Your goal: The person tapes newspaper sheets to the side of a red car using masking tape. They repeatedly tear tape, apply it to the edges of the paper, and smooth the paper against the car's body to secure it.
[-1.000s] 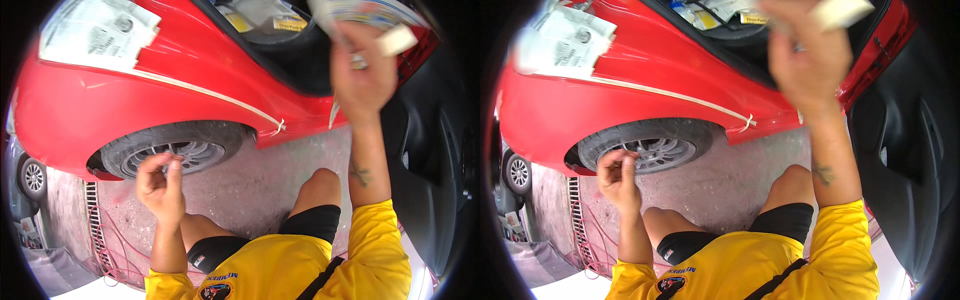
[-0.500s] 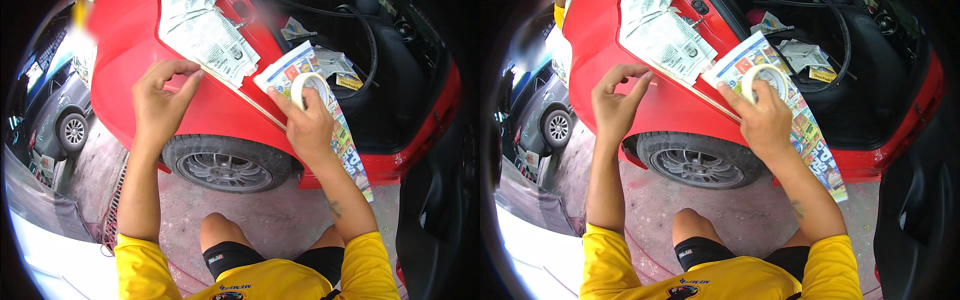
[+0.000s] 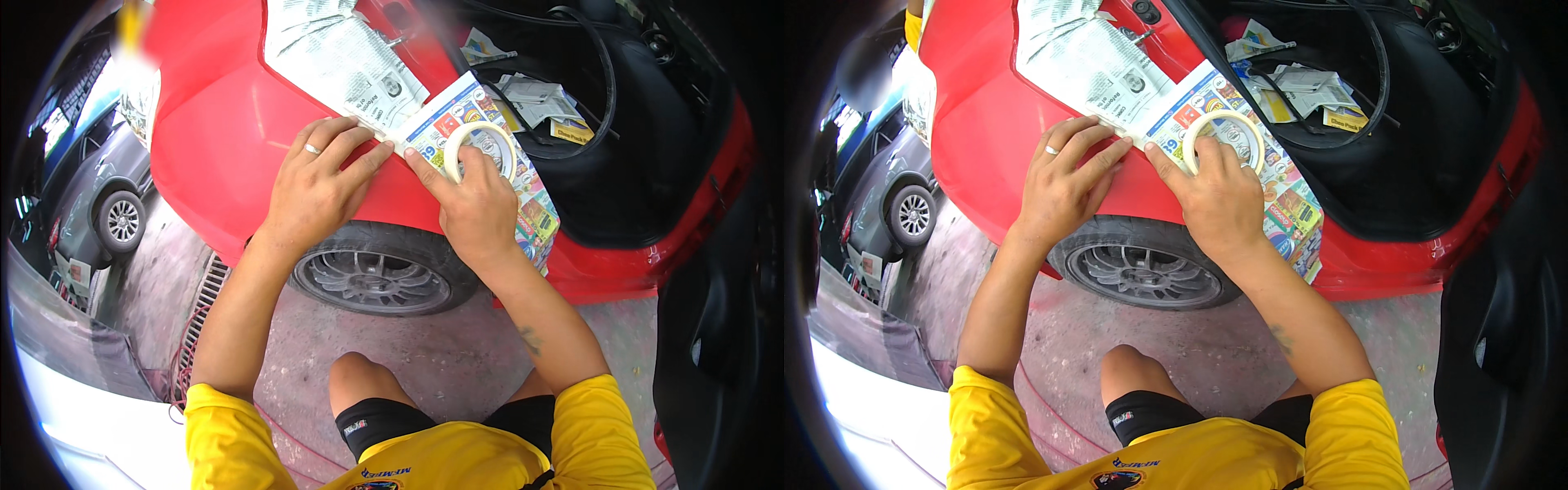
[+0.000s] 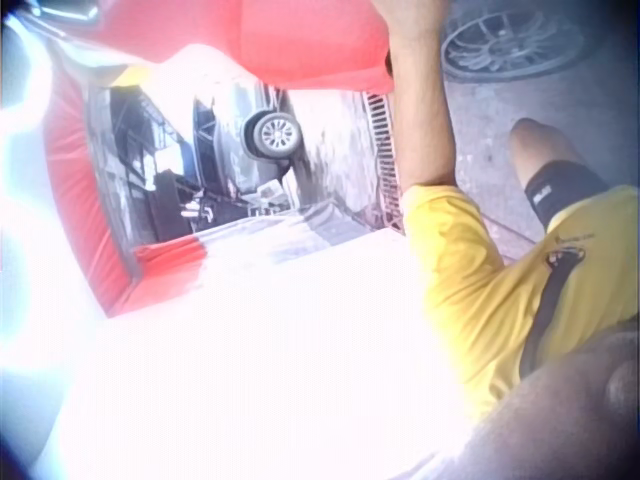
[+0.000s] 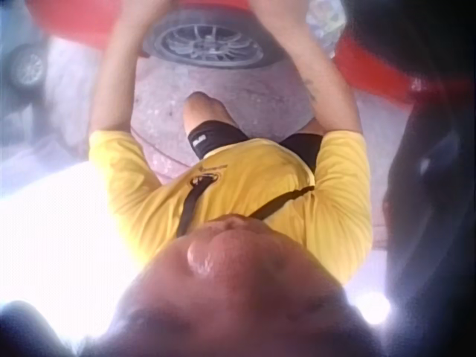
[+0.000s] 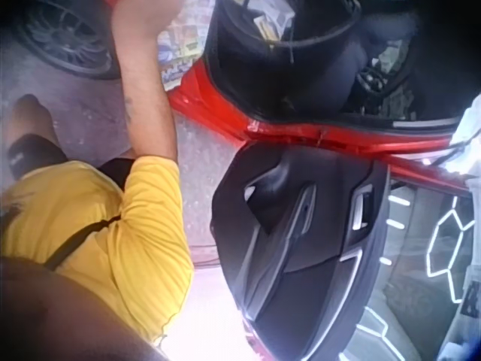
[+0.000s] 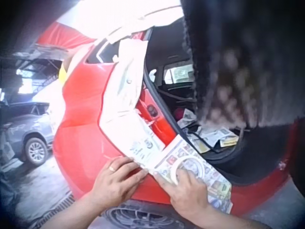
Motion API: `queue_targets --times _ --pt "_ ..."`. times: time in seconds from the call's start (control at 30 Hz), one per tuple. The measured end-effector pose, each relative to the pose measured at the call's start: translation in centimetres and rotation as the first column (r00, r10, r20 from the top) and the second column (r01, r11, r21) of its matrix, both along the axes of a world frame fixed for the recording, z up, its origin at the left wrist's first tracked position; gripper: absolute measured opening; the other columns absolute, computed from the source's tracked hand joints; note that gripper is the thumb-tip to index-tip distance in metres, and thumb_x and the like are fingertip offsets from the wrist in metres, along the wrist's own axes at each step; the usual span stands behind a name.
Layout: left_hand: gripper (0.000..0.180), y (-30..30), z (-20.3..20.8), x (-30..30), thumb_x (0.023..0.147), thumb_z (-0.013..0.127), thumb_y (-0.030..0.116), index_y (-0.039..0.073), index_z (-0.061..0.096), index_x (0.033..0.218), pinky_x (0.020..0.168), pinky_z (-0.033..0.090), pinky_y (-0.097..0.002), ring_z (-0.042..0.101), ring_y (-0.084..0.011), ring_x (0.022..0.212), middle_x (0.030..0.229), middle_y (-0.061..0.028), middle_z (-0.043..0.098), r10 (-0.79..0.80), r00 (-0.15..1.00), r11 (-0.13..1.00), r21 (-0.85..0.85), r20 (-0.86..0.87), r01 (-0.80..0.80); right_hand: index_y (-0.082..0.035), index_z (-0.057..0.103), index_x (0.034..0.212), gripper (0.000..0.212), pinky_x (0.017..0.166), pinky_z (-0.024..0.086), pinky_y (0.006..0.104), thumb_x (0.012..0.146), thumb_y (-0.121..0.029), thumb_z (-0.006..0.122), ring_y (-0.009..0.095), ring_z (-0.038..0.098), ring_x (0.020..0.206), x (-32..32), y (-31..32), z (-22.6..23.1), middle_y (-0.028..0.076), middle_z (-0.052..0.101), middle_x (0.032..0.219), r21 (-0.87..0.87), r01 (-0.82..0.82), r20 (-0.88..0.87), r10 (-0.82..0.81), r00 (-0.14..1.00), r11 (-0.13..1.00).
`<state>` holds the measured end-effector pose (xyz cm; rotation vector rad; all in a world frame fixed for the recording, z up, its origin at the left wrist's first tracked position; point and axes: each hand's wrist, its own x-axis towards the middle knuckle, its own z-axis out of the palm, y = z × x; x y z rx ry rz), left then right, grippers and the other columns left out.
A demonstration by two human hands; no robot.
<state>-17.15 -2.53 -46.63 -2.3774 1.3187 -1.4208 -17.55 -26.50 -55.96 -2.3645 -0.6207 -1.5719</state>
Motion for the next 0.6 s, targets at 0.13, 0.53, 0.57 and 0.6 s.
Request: queue_targets --times 0.13,0.53,0.57,0.6 --pt "0.045 0.7 -0.3 0.3 0.087 0.085 0.007 0.012 0.082 0.131 0.109 0.060 -0.0488 0.068 -0.0336 0.129 0.130 -0.0090 0.074 0.018 1.000 0.999 0.030 0.015 -0.018 -0.033 0.080 0.144 0.052 0.064 0.057 0.0384 0.095 -0.017 0.073 0.026 0.067 0.092 -0.2 0.3 0.1 0.007 0.060 0.107 -0.019 0.038 -0.013 -0.038 0.999 0.999" --pt "0.055 0.7 -1.3 0.4 0.085 0.080 0.012 0.010 0.077 0.140 0.122 0.052 -0.0523 0.061 -0.0330 0.138 0.139 -0.0100 0.068 0.085 0.995 0.993 0.074 0.056 -0.089 -0.033 0.081 0.140 0.049 0.064 0.056 0.0364 0.095 -0.017 0.074 0.025 0.068 0.094 -0.5 0.2 0.5 0.006 0.060 0.107 -0.055 0.066 -0.005 -0.066 0.998 0.996" --pt "0.056 0.6 -1.4 0.4 0.085 0.080 0.013 0.010 0.076 0.140 0.123 0.051 -0.0525 0.061 -0.0331 0.139 0.139 -0.0102 0.068 0.095 0.994 0.992 0.077 0.059 -0.100 -0.033 0.081 0.140 0.048 0.063 0.056 0.0366 0.095 -0.017 0.074 0.025 0.068 0.094 -0.6 0.1 0.5 0.006 0.060 0.107 -0.057 0.066 -0.003 -0.066 0.998 0.996" --pt "0.058 0.6 -1.6 0.4 0.084 0.080 0.011 0.010 0.075 0.142 0.122 0.052 -0.0526 0.061 -0.0334 0.139 0.140 -0.0100 0.068 0.095 0.994 0.993 0.070 0.061 -0.099 -0.033 0.081 0.140 0.048 0.063 0.056 0.0368 0.095 -0.017 0.074 0.025 0.068 0.093 -0.6 0.1 0.5 0.006 0.060 0.107 -0.058 0.066 -0.002 -0.066 0.998 0.996"
